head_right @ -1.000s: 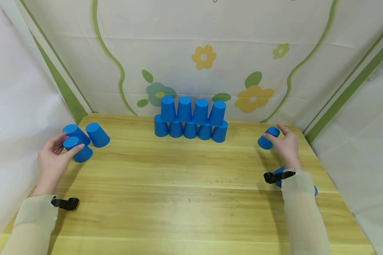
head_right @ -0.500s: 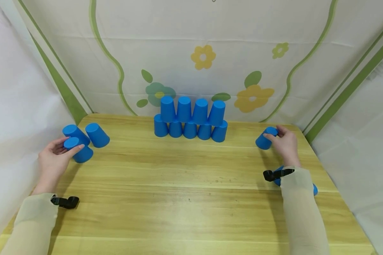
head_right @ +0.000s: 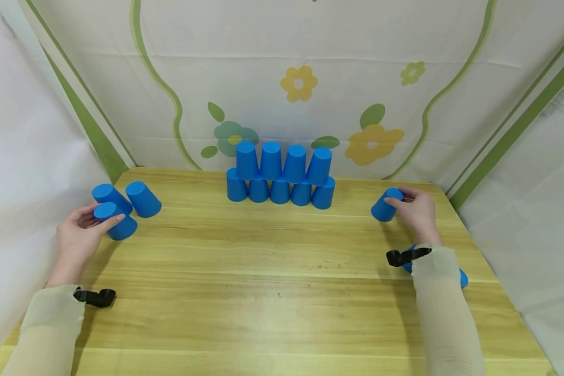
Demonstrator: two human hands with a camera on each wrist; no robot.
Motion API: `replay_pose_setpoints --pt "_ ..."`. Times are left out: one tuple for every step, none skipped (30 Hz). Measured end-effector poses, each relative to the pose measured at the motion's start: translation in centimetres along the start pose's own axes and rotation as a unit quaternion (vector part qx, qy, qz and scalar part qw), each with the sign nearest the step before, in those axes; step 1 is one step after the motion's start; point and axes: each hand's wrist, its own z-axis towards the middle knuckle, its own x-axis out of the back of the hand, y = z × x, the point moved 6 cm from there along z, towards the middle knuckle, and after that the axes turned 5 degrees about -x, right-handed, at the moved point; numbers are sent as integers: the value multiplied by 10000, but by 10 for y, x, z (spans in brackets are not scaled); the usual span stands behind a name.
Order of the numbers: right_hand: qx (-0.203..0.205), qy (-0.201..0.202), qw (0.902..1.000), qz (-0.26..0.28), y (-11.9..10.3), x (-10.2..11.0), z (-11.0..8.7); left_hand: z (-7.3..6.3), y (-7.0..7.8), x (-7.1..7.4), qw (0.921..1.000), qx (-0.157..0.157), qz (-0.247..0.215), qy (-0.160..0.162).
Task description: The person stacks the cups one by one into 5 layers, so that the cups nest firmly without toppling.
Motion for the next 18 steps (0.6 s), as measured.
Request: replay_pose_setpoints --pt "8 -20 10000 -16 -1 0 0 0 0 0 10000 -5 -1 -1" --pt "20 -39 10000 -30 -2 -1 -1 1 0 0 10000 -16 14 0" --pt "37 -50 10000 -29 -3 -2 -1 1 0 1 10000 -30 23 1" --pt "64 -53 10000 -40 -4 -2 -2 1 0 1 10000 -42 17 3" --pt "90 -53 9999 -48 -6 -3 -2 1 0 1 10000 -58 6 15" --pt "104 -51 9999 -55 -6 -3 -2 1 1 1 10000 -76 1 24" --pt "121 -45 9999 -57 -7 -4 -3 1 2 1 10000 -91 -5 25" --pt "135 -43 9999 -66 -8 -4 -3 1 3 1 9999 -111 -10 24" --pt "145 -39 9999 -72 -8 -5 -3 1 5 1 9999 -133 -17 14" --pt "156 -29 9998 -77 -8 -5 -3 1 7 1 9999 -166 -34 7" --pt "159 -19 9998 -81 -8 -6 -3 1 10 1 9998 -204 -61 9" --pt "167 -7 9998 -87 -9 -6 -3 1 13 0 9997 -244 -79 -1" --pt "180 8 9998 -103 -9 -6 -3 0 16 -1 9995 -276 -121 -22" --pt "184 23 9998 -108 -10 -6 -3 0 20 -1 9993 -325 -155 -36" --pt "186 36 9998 -107 -10 -6 -3 -1 23 -2 9991 -377 -184 -65" --pt "191 51 9998 -103 -10 -6 -3 -1 27 -4 9988 -438 -222 -81" --pt "188 58 9997 -109 -11 -6 -3 -2 30 -5 9984 -498 -239 -104" --pt "194 63 9997 -113 -11 -7 -3 -3 34 -6 9981 -551 -243 -139"
